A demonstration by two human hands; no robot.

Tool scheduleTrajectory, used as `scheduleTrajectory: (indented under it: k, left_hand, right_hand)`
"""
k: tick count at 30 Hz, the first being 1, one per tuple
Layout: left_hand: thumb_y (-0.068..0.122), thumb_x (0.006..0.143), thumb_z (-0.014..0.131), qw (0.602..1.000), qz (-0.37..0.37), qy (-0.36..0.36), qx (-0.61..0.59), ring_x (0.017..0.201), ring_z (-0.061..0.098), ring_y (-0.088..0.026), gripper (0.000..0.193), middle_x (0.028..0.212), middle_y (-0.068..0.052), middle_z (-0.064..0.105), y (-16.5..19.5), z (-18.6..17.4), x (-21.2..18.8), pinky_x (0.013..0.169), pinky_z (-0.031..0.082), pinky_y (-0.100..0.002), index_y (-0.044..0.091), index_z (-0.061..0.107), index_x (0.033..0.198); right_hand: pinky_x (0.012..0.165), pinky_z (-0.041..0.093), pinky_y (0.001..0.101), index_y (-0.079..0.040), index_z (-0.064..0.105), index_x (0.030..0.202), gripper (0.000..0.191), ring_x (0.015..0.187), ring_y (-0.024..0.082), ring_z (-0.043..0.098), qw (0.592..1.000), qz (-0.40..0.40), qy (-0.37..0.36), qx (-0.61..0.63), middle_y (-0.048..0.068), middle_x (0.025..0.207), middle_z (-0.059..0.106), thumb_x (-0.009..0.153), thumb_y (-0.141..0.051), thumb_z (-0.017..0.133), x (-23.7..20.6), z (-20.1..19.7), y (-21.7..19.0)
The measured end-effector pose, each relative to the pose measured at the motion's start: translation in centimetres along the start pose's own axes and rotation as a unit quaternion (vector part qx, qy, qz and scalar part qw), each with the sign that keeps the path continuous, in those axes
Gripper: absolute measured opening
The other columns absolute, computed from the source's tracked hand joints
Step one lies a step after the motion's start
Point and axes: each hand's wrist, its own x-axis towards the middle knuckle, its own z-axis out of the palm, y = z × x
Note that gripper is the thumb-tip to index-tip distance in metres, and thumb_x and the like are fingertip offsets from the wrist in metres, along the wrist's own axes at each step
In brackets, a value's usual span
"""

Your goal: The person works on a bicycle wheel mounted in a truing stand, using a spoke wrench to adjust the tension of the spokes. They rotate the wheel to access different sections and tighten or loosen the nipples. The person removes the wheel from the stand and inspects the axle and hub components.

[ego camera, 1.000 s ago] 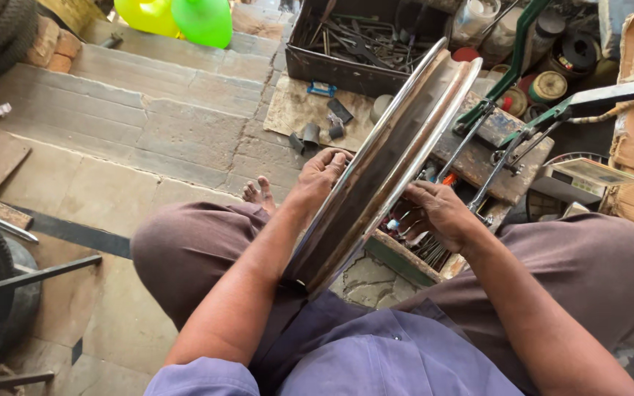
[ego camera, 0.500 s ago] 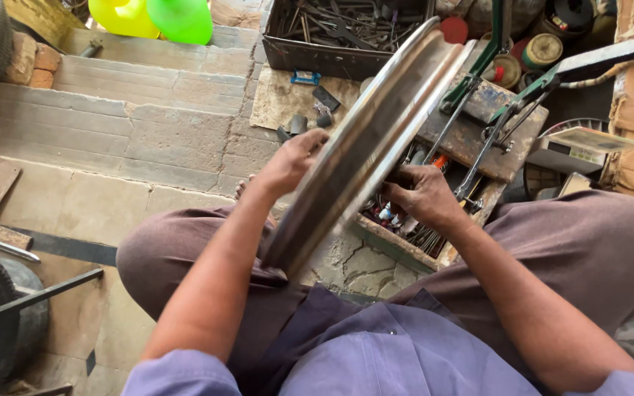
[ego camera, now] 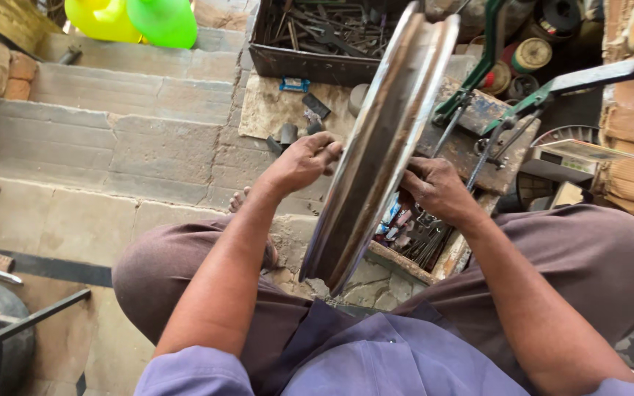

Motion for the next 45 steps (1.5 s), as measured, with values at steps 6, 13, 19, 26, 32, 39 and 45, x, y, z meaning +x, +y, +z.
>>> scheduleTrajectory:
  k: [6,13,19,26,32,39,45]
  left_hand:
    - [0.050,0.112,0.047,0.974,-0.221,0.020,0.050,0.094,0.069,-0.019,0.050,0.105,-0.016,0.070,3.0,0.2,0.1,0.087,0.060,-0.038,0.005,0.065,0.122]
    - [0.026,0.103,0.044,0.996,-0.049,0.003,0.079,0.093,0.064,-0.028,0.039,0.112,-0.013,0.068,2.5,-0.2,1.0,0.083,0.062,-0.043,0.018,0.055,0.140]
    - [0.023,0.099,0.052,0.992,0.030,-0.032,0.122,0.104,0.071,-0.027,0.046,0.113,-0.015,0.074,1.6,-0.7,2.2,0.091,0.056,-0.042,0.018,0.048,0.145]
    - [0.026,0.112,0.049,0.980,0.014,0.011,0.198,0.107,0.067,-0.036,0.027,0.118,-0.020,0.072,3.2,-1.1,2.2,0.092,0.055,-0.049,0.014,0.057,0.135]
    - [0.031,0.109,0.047,0.979,-0.011,0.036,0.203,0.110,0.069,-0.027,0.031,0.123,-0.014,0.072,3.5,-0.9,1.9,0.095,0.056,-0.044,0.016,0.059,0.135]
    - [0.031,0.113,0.047,0.976,0.024,0.066,0.208,0.118,0.067,-0.031,0.029,0.131,-0.015,0.071,2.9,-0.9,1.8,0.100,0.055,-0.047,0.017,0.060,0.135]
    - [0.025,0.108,0.046,0.986,-0.049,0.041,0.151,0.110,0.067,-0.029,0.033,0.126,-0.010,0.069,3.3,-0.8,2.0,0.094,0.057,-0.046,0.022,0.059,0.138]
  right_hand:
    - [0.053,0.060,0.0306,-0.004,0.078,0.095,0.028,0.058,0.013,0.068,0.994,-0.022,0.034,-0.098,0.008,0.073,0.076,0.100,-0.030,0.067,-0.3,-0.1,-0.5]
    - [0.056,0.061,0.0336,-0.007,0.078,0.103,0.018,0.061,0.016,0.071,0.990,-0.056,0.054,-0.114,0.007,0.082,0.077,0.093,-0.021,0.073,-1.0,-0.3,-2.8]
    - [0.066,0.059,0.0339,-0.005,0.077,0.102,0.020,0.069,0.016,0.070,0.980,-0.109,0.074,-0.152,0.010,0.082,0.077,0.087,-0.018,0.077,-1.2,-0.4,-4.1]
    - [0.069,0.058,0.0369,-0.003,0.075,0.105,0.023,0.073,0.019,0.073,0.980,-0.116,0.093,-0.133,0.013,0.085,0.077,0.087,-0.016,0.077,-1.2,-0.5,-4.3]
    - [0.073,0.059,0.0368,-0.004,0.076,0.106,0.023,0.078,0.021,0.075,0.975,-0.132,0.105,-0.145,0.014,0.091,0.078,0.086,-0.016,0.077,-1.0,-0.4,-3.5]
    - [0.076,0.061,0.0361,-0.007,0.077,0.106,0.023,0.080,0.022,0.076,0.976,-0.107,0.101,-0.158,0.010,0.097,0.079,0.087,-0.019,0.077,-0.7,-0.2,-3.3]
    - [0.076,0.059,0.0387,-0.003,0.076,0.104,0.023,0.083,0.024,0.076,0.969,-0.145,0.123,-0.155,0.014,0.097,0.078,0.086,-0.016,0.077,-0.9,-0.2,-3.8]
